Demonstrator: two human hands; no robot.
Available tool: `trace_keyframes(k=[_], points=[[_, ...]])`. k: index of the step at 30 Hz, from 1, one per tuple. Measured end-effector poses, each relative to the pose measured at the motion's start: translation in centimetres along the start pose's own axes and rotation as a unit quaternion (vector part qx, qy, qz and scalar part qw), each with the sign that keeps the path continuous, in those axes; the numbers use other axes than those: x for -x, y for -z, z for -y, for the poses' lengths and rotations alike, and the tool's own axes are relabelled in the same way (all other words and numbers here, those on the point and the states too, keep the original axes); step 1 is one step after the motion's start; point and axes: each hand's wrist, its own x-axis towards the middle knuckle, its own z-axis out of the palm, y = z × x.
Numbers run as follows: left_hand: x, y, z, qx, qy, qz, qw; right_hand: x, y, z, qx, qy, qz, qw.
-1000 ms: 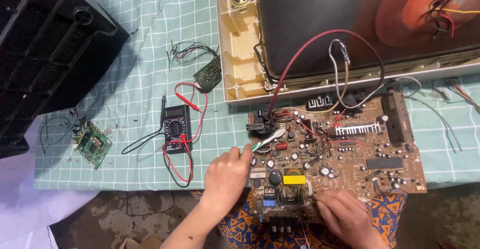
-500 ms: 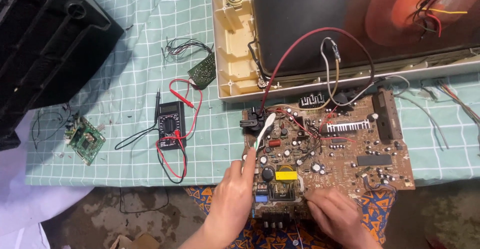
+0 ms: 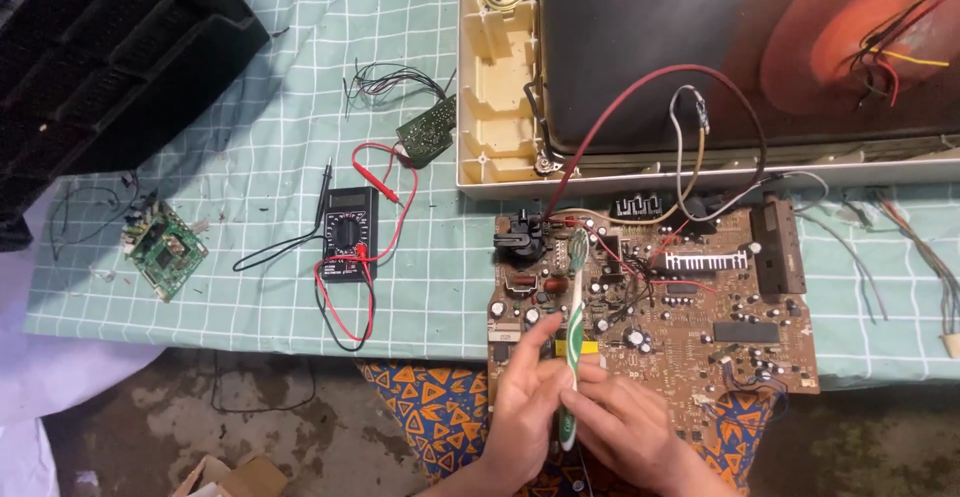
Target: A person is cleaning a large electronic circuit board from a television using a toothbrush to remove dust and debris.
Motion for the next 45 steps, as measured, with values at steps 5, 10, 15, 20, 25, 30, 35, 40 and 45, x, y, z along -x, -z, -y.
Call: trace_keyframes(k=[5,10,15,20,25,30,35,40,45], points=[[-0.3,-0.9,0.8,0.025,0.12,-0.022,0.992,0.7,0.0,-0.2,-0.009,-0.008,-0.067,0.998],[-0.2,-0.6,-0.2,-0.033,0.08,0.097,0.992,5.3,0.8,-1.0,-0.051,-0.063,-0.083,0.993],[-0.9,1.0,-0.4,-0.377,-0.304,0.072,0.872,4.7,2.5,-1.6,-0.05,-0.097,-0.098,0.989],[-1.8,2.9,0.4,-0.598,-0.394,-0.025,0.698,1.4,3.1,-1.4,0.058,-0.046,-0.086,0.994],[-2.5,4.4,2.9,-0.642,-0.377,-0.021,0.667,2.0,2.3,-2.1,0.103,-0.042,-0.025,0.993],[-2.7,4.4,2.9,-0.644,-0.391,-0.021,0.657,-0.5,1.9,-1.8,0.118,-0.023,0.033,0.992],[-2.6,4.0,2.3,-0.637,-0.415,-0.035,0.649,-2.0,0.7,-2.1,0.183,-0.026,0.073,0.98],[-2.6,4.1,2.0,-0.625,-0.411,-0.031,0.663,-3.5,2.5,-0.5,0.158,-0.028,0.067,0.985],[-2.6,4.2,2.3,-0.624,-0.411,-0.028,0.664,-2.3,2.1,-1.9,0.161,-0.025,0.048,0.985]])
